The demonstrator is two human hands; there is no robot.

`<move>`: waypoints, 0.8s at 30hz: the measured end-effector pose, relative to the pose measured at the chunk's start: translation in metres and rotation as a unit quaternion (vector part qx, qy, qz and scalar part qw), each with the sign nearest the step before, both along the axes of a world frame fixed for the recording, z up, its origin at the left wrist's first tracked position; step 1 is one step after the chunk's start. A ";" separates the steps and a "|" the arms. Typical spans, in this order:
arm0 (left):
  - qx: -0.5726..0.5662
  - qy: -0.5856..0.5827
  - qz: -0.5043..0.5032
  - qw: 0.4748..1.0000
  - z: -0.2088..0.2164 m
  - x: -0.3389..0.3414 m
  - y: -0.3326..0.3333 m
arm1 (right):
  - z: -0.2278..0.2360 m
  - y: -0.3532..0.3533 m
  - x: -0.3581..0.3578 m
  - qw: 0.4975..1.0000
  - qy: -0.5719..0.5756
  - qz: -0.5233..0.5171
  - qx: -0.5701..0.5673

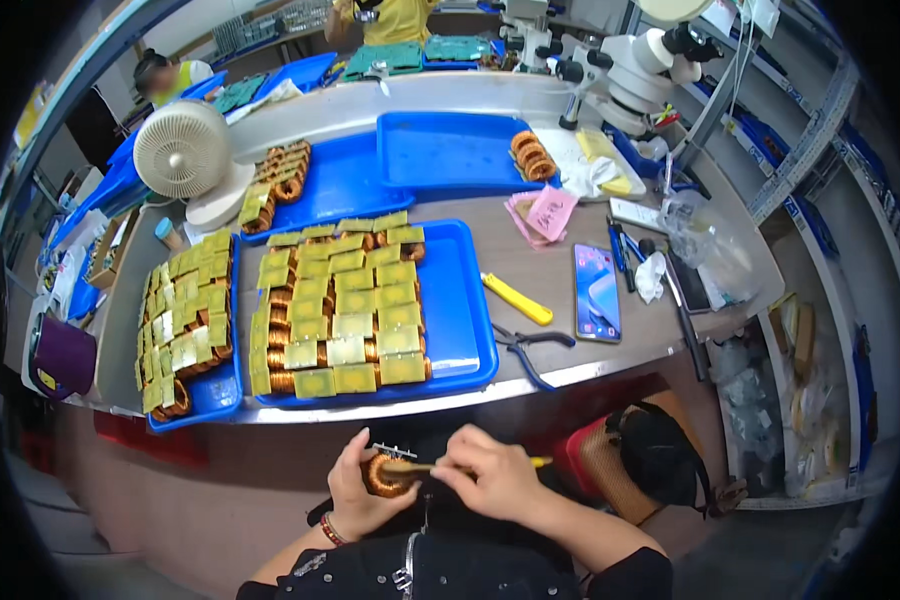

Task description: The person repeatedly picks up small toroidal inductors from a blue tray, uses a toothbrush to brush the copper windings, and occasionally uses pliers to adjust the component's leads. The person places the cleaned components back into the tray.

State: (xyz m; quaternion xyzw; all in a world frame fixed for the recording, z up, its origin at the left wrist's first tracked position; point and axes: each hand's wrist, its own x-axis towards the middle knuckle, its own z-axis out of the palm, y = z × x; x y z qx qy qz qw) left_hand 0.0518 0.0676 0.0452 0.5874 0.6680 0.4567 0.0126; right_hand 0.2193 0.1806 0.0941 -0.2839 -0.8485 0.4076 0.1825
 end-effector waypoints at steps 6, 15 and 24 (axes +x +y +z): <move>-0.019 -0.028 -0.025 0.999 -0.005 0.004 -0.008 | -0.003 -0.007 0.002 0.987 -0.048 0.001 0.155; -0.028 -0.026 -0.009 0.999 -0.010 0.007 -0.001 | -0.001 -0.009 0.002 0.984 -0.052 0.006 0.169; 0.047 -0.070 0.028 0.996 -0.006 0.012 -0.006 | 0.001 -0.002 -0.001 0.958 0.019 -0.093 0.271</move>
